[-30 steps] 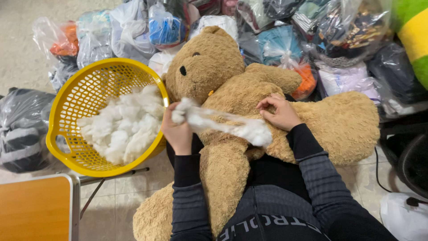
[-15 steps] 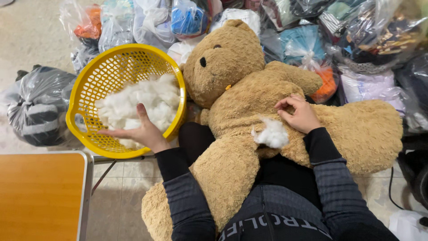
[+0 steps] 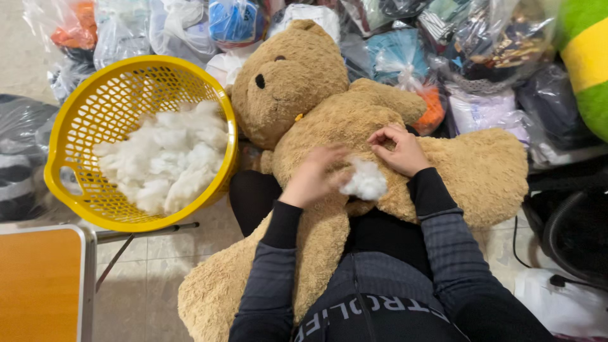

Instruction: The person stuffs a large teddy bear with white filling material by hand. They repeatedly take handfuls of stuffing from a yellow basket and push the material into an opening in the bear's torso, patting and shaping the body as they work.

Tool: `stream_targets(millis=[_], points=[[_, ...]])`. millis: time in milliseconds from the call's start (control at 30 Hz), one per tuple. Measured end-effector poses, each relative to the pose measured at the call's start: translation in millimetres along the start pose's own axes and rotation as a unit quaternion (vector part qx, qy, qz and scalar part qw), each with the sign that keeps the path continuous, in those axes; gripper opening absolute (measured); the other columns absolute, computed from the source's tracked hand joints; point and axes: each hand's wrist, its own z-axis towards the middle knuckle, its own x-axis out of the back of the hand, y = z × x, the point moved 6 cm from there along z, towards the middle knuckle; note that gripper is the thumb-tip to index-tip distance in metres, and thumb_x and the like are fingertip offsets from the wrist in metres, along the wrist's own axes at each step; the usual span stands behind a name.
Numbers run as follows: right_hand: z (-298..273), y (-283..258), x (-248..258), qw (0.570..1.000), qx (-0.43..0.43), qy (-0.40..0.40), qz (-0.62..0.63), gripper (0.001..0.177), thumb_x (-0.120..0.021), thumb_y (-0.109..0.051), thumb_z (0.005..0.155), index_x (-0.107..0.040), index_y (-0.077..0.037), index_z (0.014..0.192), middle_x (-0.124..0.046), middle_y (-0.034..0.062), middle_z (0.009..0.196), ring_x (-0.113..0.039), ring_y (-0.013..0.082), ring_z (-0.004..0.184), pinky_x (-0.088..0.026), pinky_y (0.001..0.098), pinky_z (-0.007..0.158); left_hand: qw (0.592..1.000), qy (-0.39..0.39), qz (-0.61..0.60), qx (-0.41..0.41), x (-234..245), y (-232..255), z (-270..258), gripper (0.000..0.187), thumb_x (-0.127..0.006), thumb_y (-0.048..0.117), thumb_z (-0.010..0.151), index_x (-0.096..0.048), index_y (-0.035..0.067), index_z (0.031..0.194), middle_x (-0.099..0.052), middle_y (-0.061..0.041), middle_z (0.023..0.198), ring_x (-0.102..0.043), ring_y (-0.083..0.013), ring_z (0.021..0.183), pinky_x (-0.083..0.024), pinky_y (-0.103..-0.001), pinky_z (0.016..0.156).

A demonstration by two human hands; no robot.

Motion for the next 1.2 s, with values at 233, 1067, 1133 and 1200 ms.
stream_targets(millis=[233,1067,1133,1200], points=[[1.2,-2.1,2.6,0.999,-0.026,0.002,0.022,0.016,-0.075,-0.012,0.085,-0.075,-0.006,0.100,-0.071,0.0055,0.098,-0.071,0.0183,0.094,-0.055,0.0325,0.087,0.973,-0.097,0.201,-0.054,-64.9,29.2,4.9,0.111,-0.092,0.043,0.055,-0.042,0.017,0.151,-0.059,-0.020,0.133,-0.055,-0.0386,0.122,-0.044,-0.055,0.098],[-9.6,-28.9,4.6,0.962,0.018,-0.078,-0.260,0.034,-0.079,-0.050,0.080,-0.084,-0.016,0.079,-0.076,0.0023,0.107,-0.055,0.0290,0.120,-0.018,0.0556,0.115,0.985,0.034,0.150,-0.072,-45.7,9.6,-3.1,0.022,-0.072,0.005,0.083,-0.070,0.009,0.104,-0.068,-0.006,0.098,-0.069,-0.0260,0.094,-0.057,-0.040,0.083],[-11.1,-26.3,6.1,0.970,-0.003,-0.056,-0.237,0.030,-0.078,-0.044,0.082,-0.084,-0.016,0.078,-0.079,0.0003,0.100,-0.064,0.0270,0.112,-0.030,0.0533,0.114,0.987,0.013,0.144,-0.070,-50.4,10.1,-3.3,0.029,-0.073,0.011,0.085,-0.068,0.010,0.113,-0.068,-0.007,0.103,-0.069,-0.0265,0.098,-0.058,-0.039,0.084],[-13.6,-8.5,6.0,0.975,-0.119,-0.067,-0.176,0.024,-0.076,-0.040,0.086,-0.084,-0.017,0.088,-0.078,0.0030,0.094,-0.069,0.0261,0.094,-0.047,0.0459,0.093,0.992,-0.007,0.112,-0.059,-55.1,12.6,-3.9,0.044,-0.078,0.023,0.087,-0.063,0.011,0.126,-0.067,-0.010,0.110,-0.068,-0.0280,0.100,-0.057,-0.039,0.083]])
